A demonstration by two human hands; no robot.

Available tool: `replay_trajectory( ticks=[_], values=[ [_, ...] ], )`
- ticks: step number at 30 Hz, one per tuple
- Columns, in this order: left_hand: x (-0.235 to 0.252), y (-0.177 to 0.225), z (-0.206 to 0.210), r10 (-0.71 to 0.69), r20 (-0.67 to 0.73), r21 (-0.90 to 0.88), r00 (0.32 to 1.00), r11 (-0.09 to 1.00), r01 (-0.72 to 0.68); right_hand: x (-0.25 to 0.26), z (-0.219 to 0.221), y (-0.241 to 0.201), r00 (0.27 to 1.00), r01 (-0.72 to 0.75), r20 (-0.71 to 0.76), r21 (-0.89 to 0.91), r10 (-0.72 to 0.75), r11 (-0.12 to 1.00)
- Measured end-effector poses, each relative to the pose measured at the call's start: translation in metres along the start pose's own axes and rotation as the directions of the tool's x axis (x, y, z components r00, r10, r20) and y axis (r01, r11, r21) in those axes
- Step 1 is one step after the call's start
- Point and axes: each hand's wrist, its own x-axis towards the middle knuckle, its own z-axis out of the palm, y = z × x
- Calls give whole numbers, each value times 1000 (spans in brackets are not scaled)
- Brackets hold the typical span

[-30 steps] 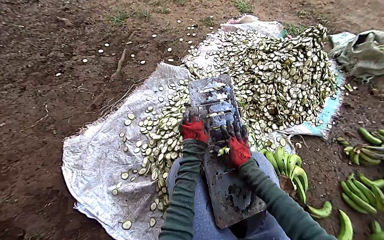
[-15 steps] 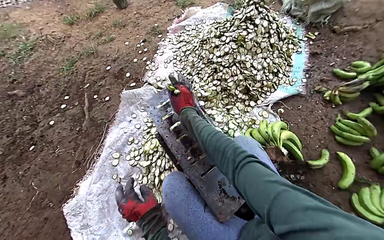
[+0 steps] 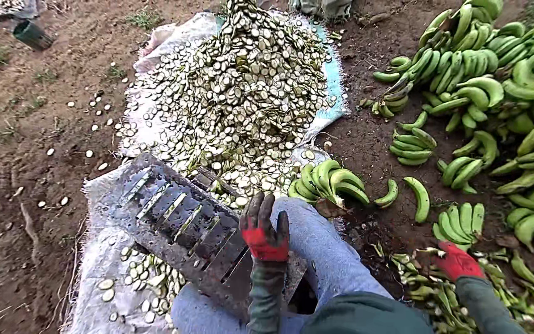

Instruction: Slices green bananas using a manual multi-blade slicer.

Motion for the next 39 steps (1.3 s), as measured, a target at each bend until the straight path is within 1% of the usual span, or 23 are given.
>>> replay_trajectory(
  ticks=[2, 3, 4, 6, 7, 8, 10, 12, 15, 17, 18, 19, 21, 23, 26, 27, 30, 31, 33, 35, 36, 38, 39],
  values=[
    [9, 14, 48, -70, 268, -7, 961, 997, 75, -16, 5, 44, 953, -249, 126, -191, 275, 950],
    [15, 22, 68, -150, 430, 42, 890, 988, 146, -16, 4, 47, 931, -300, 140, -234, 337, 925],
    [22, 29, 87, -236, 575, 133, 784, 972, 196, -12, -1, 35, 943, -278, 128, -210, 308, 937],
    [35, 40, 127, -385, 745, 340, 544, 922, 187, 8, -27, -30, 998, -41, 45, -46, 43, 998],
    [37, 42, 148, -435, 771, 415, 465, 897, 151, 23, -42, -77, 992, 125, -2, 28, -125, 992],
    [37, 43, 167, -470, 779, 473, 415, 875, 103, 41, -52, -126, 958, 287, -30, 52, -286, 957],
    [31, 36, 202, -511, 769, 554, 384, 832, -3, 83, -62, -221, 849, 528, 16, -35, -528, 849],
    [22, 26, 224, -535, 752, 593, 384, 805, -39, 132, -51, -294, 717, 694, 116, -200, -687, 691],
    [22, 23, 228, -562, 751, 588, 347, 808, 37, 223, -6, -343, 505, 840, 186, -330, -843, 431],
    [23, 19, 228, -586, 742, 584, 326, 803, 113, 250, 2, -350, 413, 880, 245, -355, -877, 315],
    [24, 17, 229, -597, 743, 584, 302, 799, 142, 246, -5, -348, 405, 883, 276, -366, -872, 295],
    [25, 14, 232, -603, 747, 585, 280, 796, 153, 234, -19, -343, 428, 876, 302, -372, -852, 308],
    [30, 9, 239, -608, 755, 595, 246, 793, 130, 206, -57, -329, 505, 845, 324, -376, -800, 380],
    [32, 8, 245, -605, 771, 595, 202, 796, 112, 193, -82, -310, 563, 811, 268, -364, -782, 459],
    [30, 5, 251, -578, 792, 555, 195, 816, 164, 194, -87, -307, 540, 835, 271, -295, -797, 465],
    [30, 3, 251, -571, 798, 544, 192, 820, 177, 199, -79, -315, 514, 851, 279, -285, -811, 442],
    [28, -1, 246, -567, 803, 535, 181, 821, 198, 218, -46, -341, 379, 905, 371, -342, -848, 254],
    [28, -2, 247, -571, 798, 536, 192, 819, 205, 214, -49, -349, 364, 903, 441, -384, -820, 194],
    [30, -4, 246, -579, 795, 546, 182, 813, 201, 183, -70, -361, 419, 883, 568, -437, -708, 173],
    [36, -1, 241, -574, 806, 545, 148, 816, 196, 159, -89, -361, 505, 857, 607, -436, -614, 274],
    [33, -2, 242, -569, 809, 541, 151, 819, 191, 159, -91, -356, 537, 842, 597, -426, -596, 332],
    [31, 0, 240, -553, 817, 523, 162, 829, 197, 186, -77, -346, 578, 814, 558, -340, -595, 472],
    [36, 4, 233, -547, 823, 513, 153, 832, 212, 206, -63, -343, 572, 809, 556, -260, -603, 528]
  ],
)
